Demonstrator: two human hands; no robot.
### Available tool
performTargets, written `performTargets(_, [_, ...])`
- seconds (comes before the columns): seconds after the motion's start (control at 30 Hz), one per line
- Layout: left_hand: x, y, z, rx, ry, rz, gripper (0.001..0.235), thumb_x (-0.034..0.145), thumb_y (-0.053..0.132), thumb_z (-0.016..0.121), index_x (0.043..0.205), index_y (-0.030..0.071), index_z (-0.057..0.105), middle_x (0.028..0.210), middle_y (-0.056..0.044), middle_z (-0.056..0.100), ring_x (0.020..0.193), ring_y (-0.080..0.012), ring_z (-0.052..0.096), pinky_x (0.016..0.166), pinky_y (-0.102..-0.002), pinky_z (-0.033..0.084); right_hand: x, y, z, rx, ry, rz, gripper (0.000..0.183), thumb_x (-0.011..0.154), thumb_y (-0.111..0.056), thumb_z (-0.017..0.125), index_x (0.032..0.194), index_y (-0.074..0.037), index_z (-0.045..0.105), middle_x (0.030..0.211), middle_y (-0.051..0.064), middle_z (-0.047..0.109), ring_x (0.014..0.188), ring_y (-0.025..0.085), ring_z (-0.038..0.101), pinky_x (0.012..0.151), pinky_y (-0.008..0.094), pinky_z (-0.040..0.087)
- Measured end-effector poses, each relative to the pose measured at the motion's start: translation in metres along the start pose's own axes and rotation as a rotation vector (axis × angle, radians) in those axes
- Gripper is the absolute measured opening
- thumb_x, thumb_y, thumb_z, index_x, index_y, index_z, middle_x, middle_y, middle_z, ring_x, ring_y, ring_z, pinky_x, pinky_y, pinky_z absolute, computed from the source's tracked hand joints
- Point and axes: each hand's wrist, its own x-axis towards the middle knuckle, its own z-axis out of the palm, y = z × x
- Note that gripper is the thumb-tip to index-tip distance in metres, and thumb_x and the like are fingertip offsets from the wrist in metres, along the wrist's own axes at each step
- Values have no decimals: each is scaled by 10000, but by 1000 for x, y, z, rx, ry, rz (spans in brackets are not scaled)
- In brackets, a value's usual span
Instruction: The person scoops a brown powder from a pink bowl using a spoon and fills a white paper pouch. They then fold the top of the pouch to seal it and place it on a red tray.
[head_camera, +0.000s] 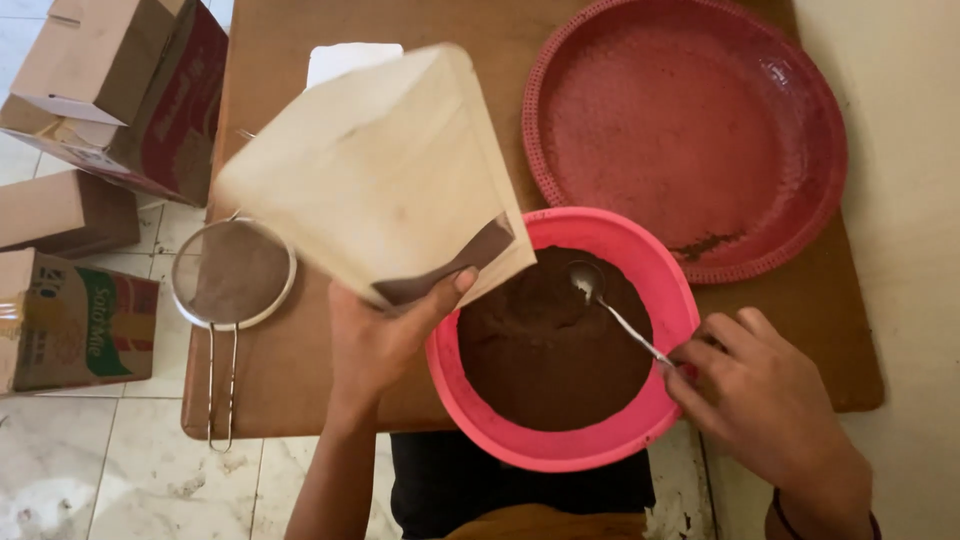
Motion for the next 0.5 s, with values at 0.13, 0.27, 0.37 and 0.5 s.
performTargets(0.13, [-22, -6, -13, 21, 76, 272, 468, 760, 106, 896, 1160, -8, 681, 1194, -100, 713, 1143, -161, 645, 1079, -355, 570, 11, -11, -13, 78, 163, 14, 115, 921, -211, 727, 902, -100, 701, 795, 19, 649, 767, 255, 526, 709, 377, 463])
performTargets(0.27, [-31, 12, -38, 127, -43, 347, 337, 795, 50, 866, 1095, 25, 714, 1137, -86, 745, 1087, -179, 709, 1064, -358, 599, 34, -18, -25, 333, 437, -56, 37, 945, 4, 751, 951, 24, 721, 885, 111, 722, 776, 246, 621, 764, 363, 518])
performTargets(0.37, [-20, 52, -50, 199, -255, 484, 201, 866, 132, 742, 1039, 31, 720, 1133, -102, 738, 1103, -258, 715, 1020, -379, 572, 47, -21, -25, 398, 496, -128, 28, 962, 27, 722, 949, 51, 721, 921, 145, 743, 806, 253, 686, 789, 359, 553])
performTargets(0.5, [-29, 13, -95, 367, -249, 342, 484, 694, 148, 909, 1121, 25, 718, 1131, -72, 745, 1134, -212, 665, 1089, -386, 498, 51, -19, -18, 416, 525, -153, 98, 979, 12, 705, 1057, 55, 746, 1001, 147, 772, 840, 246, 730, 799, 350, 582])
